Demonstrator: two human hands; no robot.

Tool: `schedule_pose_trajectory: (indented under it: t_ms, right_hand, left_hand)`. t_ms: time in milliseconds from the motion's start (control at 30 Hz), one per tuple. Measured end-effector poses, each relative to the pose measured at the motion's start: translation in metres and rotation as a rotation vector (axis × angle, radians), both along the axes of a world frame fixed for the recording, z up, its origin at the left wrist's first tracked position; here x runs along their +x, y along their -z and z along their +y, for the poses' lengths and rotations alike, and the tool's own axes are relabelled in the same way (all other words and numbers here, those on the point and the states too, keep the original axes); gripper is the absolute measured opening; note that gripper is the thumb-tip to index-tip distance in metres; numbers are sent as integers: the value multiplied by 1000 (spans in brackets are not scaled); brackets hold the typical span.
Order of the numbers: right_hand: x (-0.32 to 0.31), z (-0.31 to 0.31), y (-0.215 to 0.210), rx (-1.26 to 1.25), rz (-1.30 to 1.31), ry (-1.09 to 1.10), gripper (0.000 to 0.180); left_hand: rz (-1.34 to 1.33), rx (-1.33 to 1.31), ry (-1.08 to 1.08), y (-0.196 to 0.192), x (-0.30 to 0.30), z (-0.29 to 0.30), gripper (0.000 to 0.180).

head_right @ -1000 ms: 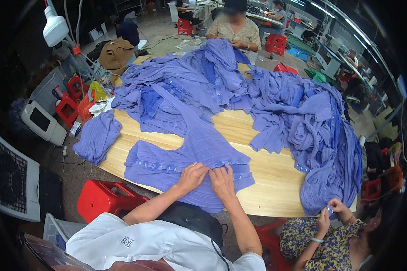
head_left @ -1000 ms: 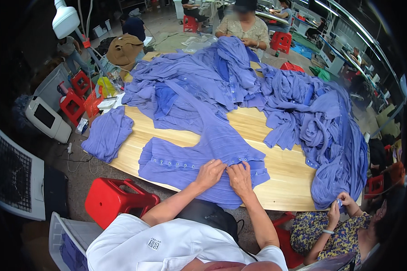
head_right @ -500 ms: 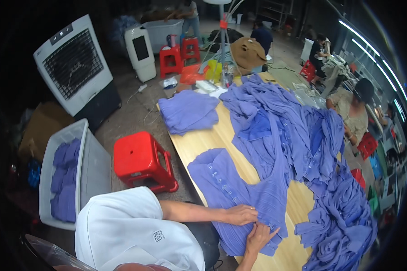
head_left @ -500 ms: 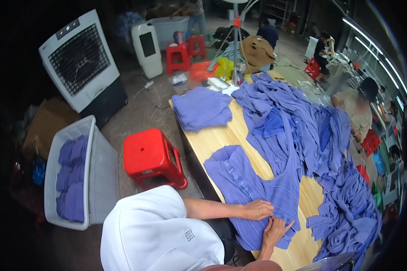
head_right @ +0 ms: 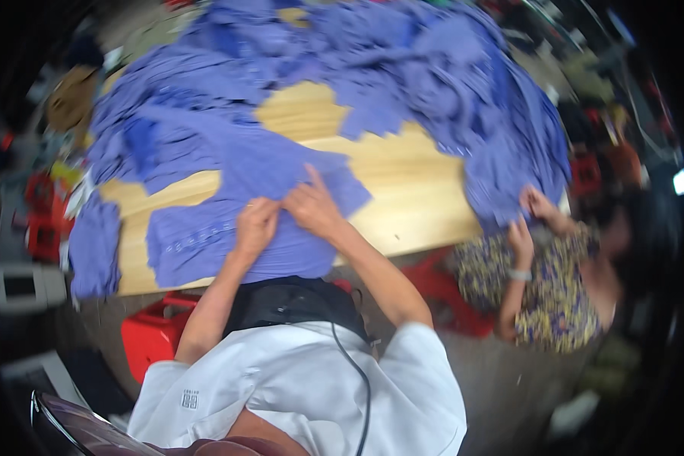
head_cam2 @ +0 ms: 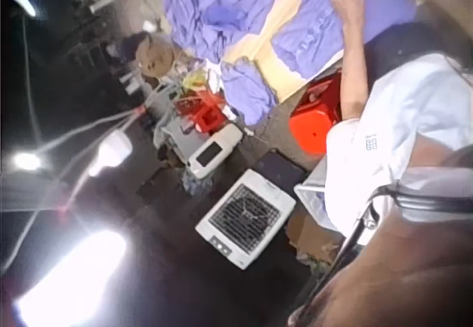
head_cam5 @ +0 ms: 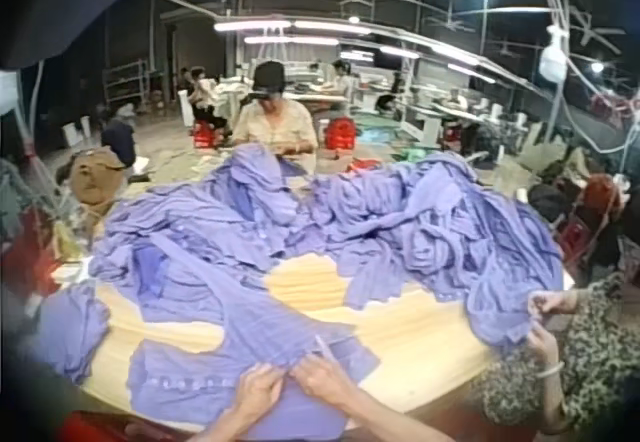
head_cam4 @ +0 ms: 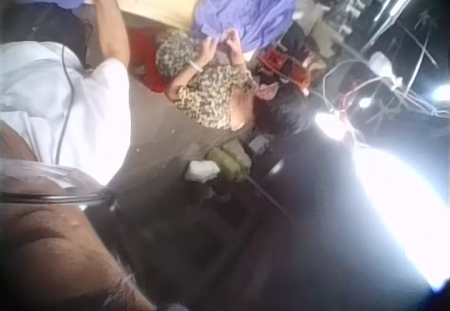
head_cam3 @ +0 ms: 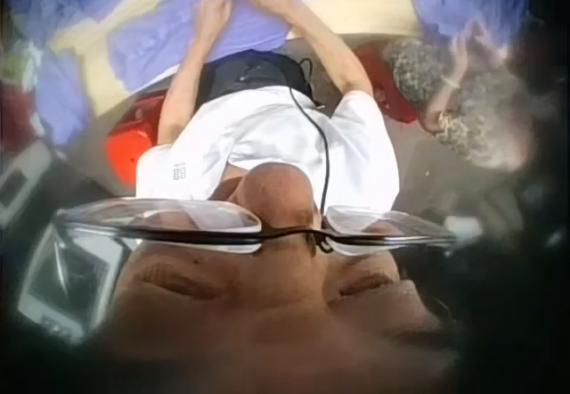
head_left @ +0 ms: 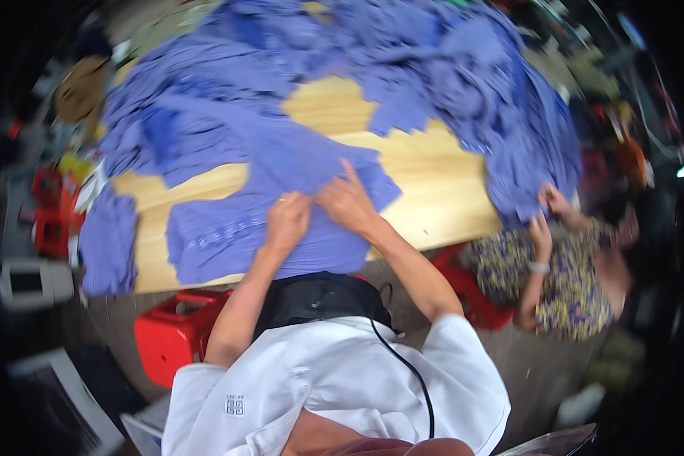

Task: The recorder is inspecting and sorting purple garments on a wooden table in a workshop.

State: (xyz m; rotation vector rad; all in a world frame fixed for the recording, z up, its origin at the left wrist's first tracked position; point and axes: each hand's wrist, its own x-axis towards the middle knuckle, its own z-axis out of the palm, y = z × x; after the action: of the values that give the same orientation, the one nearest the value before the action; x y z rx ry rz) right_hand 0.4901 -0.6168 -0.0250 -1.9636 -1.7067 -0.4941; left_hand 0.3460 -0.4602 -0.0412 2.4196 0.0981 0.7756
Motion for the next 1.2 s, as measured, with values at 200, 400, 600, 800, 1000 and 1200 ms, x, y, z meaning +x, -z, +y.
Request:
schedule_pose_trajectory:
  t_ms: [200, 400, 600, 800, 1000, 1200]
  right_hand:
    - [-4, -33, -3, -12, 8, -27, 8]
    - [-18, -62, -9, -26, 413, 78, 31]
    - [-23, -53, -15, -54, 350, 205, 24]
    - [-7, -43, -5, -15, 61, 105, 11]
    - [2, -38, -3, 77, 82, 117, 10]
    - [-7, -38, -8, 32, 147, 182, 7]
  left_hand:
    - [122, 229, 43, -29, -12, -15, 26]
    - [206, 252, 24, -40, -12, -30, 22]
    - [220, 206, -155, -39, 23, -46, 12]
    - [-11, 147, -132, -16, 26, -42, 17]
    - [-17, 91, -105, -21, 34, -41, 12]
    - [-26, -52, -82, -19, 33, -42, 16]
